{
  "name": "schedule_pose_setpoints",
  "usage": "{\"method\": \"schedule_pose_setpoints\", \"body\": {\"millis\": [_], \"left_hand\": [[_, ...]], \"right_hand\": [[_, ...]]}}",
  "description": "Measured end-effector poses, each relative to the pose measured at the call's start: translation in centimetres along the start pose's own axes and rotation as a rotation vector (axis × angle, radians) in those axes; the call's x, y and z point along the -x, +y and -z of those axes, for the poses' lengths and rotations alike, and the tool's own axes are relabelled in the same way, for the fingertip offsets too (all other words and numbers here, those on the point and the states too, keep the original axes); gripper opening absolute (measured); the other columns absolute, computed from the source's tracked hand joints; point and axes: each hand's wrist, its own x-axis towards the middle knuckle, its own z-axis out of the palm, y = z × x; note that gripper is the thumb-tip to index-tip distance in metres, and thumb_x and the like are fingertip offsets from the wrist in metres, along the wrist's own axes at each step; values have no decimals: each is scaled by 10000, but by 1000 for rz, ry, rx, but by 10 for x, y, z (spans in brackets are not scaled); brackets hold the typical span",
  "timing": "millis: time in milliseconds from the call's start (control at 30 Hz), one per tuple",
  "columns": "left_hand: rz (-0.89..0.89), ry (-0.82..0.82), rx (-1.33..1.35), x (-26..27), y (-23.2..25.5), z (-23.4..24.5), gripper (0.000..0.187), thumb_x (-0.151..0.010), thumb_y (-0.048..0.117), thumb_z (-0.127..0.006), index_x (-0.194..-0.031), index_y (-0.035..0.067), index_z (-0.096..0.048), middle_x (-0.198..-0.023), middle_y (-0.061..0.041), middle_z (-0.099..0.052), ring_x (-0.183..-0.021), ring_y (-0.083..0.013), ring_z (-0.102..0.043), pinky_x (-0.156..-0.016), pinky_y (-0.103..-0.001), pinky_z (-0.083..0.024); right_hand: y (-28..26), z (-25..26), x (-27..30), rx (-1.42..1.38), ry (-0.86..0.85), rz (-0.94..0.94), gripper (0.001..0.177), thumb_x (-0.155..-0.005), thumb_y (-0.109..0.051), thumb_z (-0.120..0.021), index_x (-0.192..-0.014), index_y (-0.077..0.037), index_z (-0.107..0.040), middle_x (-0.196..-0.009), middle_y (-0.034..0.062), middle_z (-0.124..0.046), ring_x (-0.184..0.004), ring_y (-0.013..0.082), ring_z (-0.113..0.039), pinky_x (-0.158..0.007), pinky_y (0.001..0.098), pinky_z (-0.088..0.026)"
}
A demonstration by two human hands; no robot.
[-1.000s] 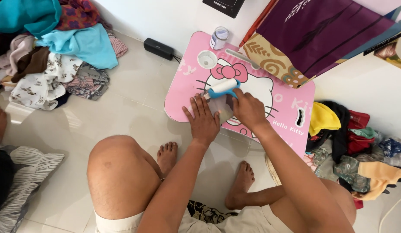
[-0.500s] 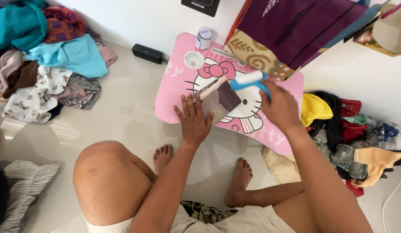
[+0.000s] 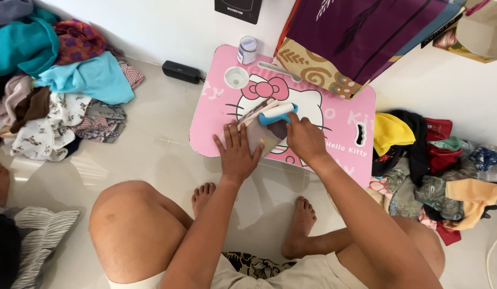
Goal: Folding a scarf and using a lint roller to remove lint and debris.
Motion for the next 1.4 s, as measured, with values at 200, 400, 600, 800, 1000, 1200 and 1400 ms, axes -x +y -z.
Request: {"method": "schedule_pose_setpoints", "body": {"millis": [200,400,600,800,1000,1200,1400], "left_hand": [[47,64,24,7,20,-9,853,-973,650,-473,-1540,15,-412,-1585,-278,-348,-1488,-465,-310,-1166,-767,-94],[355,-314,345,20,97,-6,1036,-839,550,-686,-1583,-29,-256,-1625,-333,-132,-1507,-520,-130,-1141,-686,-205],[-100,-53,278,17,101,43,875,-893,441,-676,-1562,-18,-348,-1639,-288,-234,-1519,-462,-222,-1145,-589,-262],[-225,-121,34,37,87,20,800,-888,503,-646,-1471,-12,-463,-1547,-253,-398,-1491,-426,-313,-1194,-647,-192],[-248,-89,-45,41,81,17,815,-882,505,-632,-1506,18,-440,-1569,-241,-394,-1493,-406,-322,-1157,-734,-177],[-253,-218,-107,40,80,19,829,-948,536,-542,-1583,56,-309,-1640,-210,-279,-1550,-384,-198,-1153,-743,-148],[-240,-287,-71,42,81,16,833,-963,500,-545,-1602,46,-261,-1666,-219,-224,-1562,-384,-157,-1153,-702,-159]], "right_hand": [[4,10,-36,-117,-11,-17,368,-1054,-281,-468,-1380,-139,-564,-993,252,-683,-947,514,-714,-812,628,-566],[24,53,-21,-199,110,-81,359,-1058,-235,-514,-1392,-123,-583,-1041,281,-688,-1013,520,-685,-873,621,-547],[37,69,20,-187,71,-194,367,-1039,-276,-524,-1359,-118,-607,-1033,282,-710,-1021,528,-678,-889,634,-535],[26,18,30,-129,-130,-219,377,-1007,-286,-496,-1343,-148,-597,-998,259,-729,-994,495,-714,-873,600,-570],[17,7,-4,-90,-61,-121,388,-1028,-232,-438,-1362,-66,-545,-933,278,-693,-927,513,-718,-808,587,-583],[23,0,-40,-120,6,-101,331,-1027,-224,-478,-1297,-73,-595,-913,248,-720,-909,472,-734,-791,579,-586],[23,32,-14,-120,-9,-205,369,-1003,-333,-504,-1327,-185,-600,-956,247,-741,-967,507,-708,-867,606,-549]]}}
